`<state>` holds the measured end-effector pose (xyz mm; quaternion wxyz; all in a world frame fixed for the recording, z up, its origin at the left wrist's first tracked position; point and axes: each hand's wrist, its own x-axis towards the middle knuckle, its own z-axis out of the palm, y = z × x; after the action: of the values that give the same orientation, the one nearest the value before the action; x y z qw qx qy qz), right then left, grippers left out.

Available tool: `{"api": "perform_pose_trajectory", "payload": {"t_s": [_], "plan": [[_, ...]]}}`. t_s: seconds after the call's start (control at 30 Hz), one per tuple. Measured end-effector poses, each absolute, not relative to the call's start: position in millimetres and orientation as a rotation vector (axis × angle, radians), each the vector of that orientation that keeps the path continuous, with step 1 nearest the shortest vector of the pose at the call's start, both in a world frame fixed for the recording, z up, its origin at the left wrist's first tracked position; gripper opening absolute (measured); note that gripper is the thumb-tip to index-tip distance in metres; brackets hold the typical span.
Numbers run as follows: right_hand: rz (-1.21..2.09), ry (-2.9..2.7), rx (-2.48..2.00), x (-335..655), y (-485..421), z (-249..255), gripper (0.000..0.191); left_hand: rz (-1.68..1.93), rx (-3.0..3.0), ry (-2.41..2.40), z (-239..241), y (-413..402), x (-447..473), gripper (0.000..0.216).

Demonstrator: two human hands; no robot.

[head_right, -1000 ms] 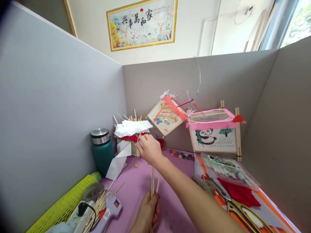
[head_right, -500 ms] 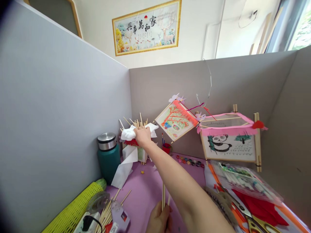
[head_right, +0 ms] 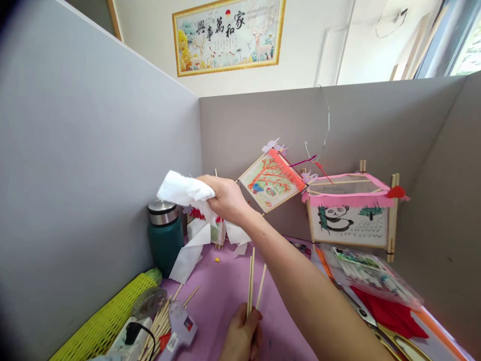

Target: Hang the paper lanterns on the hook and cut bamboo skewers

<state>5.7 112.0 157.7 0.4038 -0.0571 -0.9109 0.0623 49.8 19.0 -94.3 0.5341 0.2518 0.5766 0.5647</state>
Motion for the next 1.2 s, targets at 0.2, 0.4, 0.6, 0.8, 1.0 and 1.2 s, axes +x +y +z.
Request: {"api": "perform_pose_trajectory", "payload": {"t_s": [0.2,0.4,0.6,0.8,1.0,1.2], "plan": [[0.252,-2.801,-0.551,23,144,119,0.01,1.306,0.938,1.471,-104,13,54,0.02],[0.25,-2.944,-0.679,15,202,61,0.008,1.202,1.107,1.549,-107,13,51,0.017],[0.167,-3.037,-0.777,8,218,17,0.02,1.139,1.091,1.497,-95,10,46,0.014],[0.225,-3.164,-0.581,9,191,36,0.023,1.079,1.128,1.588,-90,3,46,0.016],[0.234,-3.189,-0.152,-9,137,79,0.088,0.992,1.194,1.768,-89,3,53,0.021],[-0.053,-3.255,-0.397,-56,120,52,0.079,1.16,1.086,1.684,-88,1,50,0.016]]}}
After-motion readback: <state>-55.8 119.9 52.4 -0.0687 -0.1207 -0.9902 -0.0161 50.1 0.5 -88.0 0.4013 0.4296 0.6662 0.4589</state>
